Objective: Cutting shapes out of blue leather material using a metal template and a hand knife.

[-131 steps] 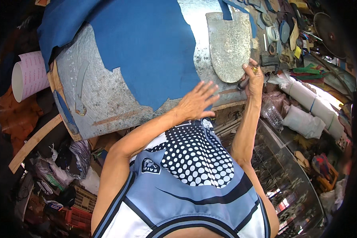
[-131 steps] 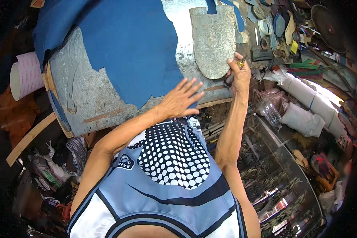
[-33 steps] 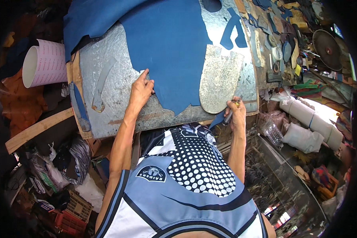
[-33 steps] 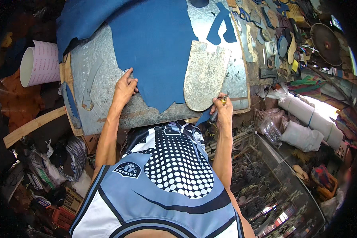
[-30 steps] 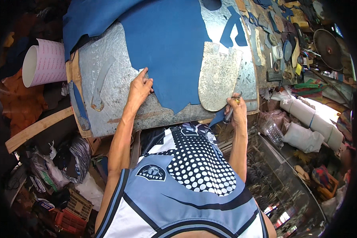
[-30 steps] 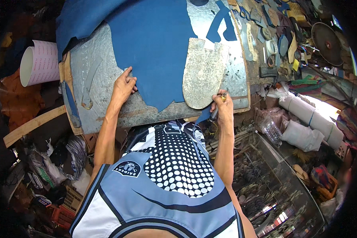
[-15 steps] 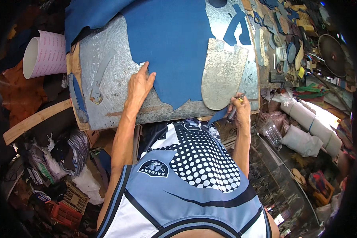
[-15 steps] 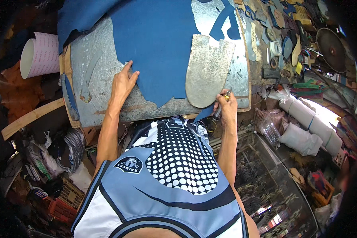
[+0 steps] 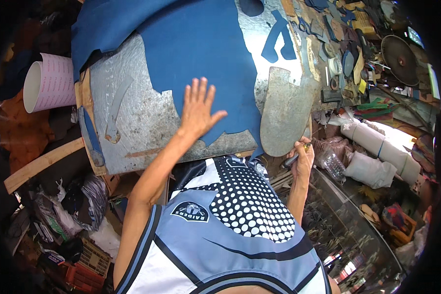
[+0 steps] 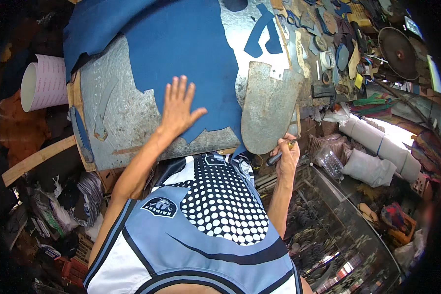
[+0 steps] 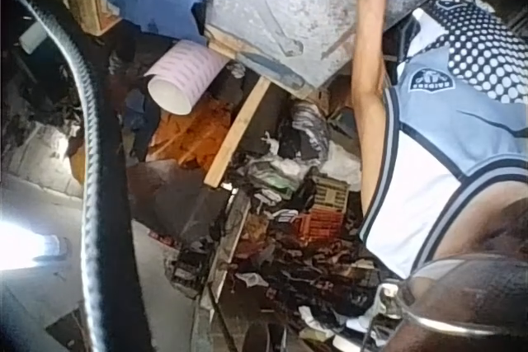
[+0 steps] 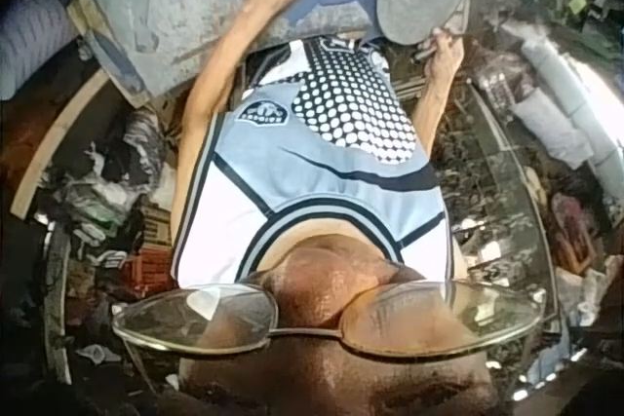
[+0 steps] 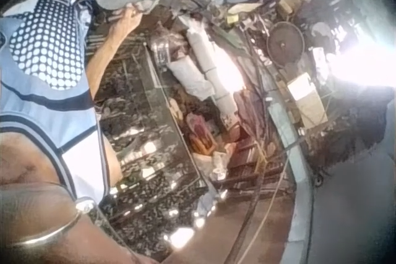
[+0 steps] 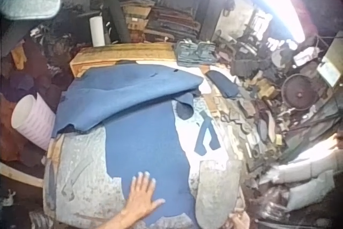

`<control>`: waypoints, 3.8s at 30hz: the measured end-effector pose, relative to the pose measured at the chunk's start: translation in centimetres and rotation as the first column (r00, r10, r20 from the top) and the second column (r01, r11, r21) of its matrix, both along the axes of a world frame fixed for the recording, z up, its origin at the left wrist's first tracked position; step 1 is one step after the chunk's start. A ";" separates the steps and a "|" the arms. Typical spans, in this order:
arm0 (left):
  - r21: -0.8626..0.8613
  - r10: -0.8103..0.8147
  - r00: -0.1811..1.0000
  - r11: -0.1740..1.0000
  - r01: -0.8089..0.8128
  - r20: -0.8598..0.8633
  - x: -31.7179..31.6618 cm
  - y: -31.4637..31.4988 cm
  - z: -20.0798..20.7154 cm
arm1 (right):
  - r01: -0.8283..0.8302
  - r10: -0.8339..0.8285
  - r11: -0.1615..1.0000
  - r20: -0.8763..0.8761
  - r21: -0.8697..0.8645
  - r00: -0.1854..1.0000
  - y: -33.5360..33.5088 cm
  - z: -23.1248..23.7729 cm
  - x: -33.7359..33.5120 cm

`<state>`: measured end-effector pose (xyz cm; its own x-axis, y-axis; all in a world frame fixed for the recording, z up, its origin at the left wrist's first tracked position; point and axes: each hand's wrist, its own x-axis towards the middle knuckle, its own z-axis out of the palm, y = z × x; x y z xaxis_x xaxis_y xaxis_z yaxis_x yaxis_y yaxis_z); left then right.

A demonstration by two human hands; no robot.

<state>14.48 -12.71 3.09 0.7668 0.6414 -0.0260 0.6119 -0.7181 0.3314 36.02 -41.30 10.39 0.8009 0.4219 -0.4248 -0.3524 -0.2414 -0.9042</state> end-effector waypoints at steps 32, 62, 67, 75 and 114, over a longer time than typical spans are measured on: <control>-0.828 0.868 0.243 0.490 -0.273 0.434 -10.9 33.5 3.1 | -0.345 0.339 0.931 -0.070 -0.121 0.938 13.3 -2.4 -0.4; 0.177 0.485 0.840 0.830 -0.530 0.241 -13.9 24.7 2.1 | -0.208 0.217 0.948 0.011 -0.242 0.976 3.2 -1.2 -0.4; 0.412 0.255 0.936 0.847 -0.338 0.244 -6.8 23.4 3.6 | -0.188 0.194 0.954 0.000 -0.234 0.981 3.2 -1.9 -0.3; 0.137 0.221 0.958 0.959 -0.247 0.181 -1.8 27.8 -1.2 | -0.166 0.173 0.947 0.002 -0.274 0.985 3.8 -1.8 -0.9; -0.168 -0.548 0.746 0.751 0.638 0.379 -1.1 -8.3 -0.9 | 0.061 -0.066 0.978 0.021 0.200 0.998 9.3 1.2 -1.3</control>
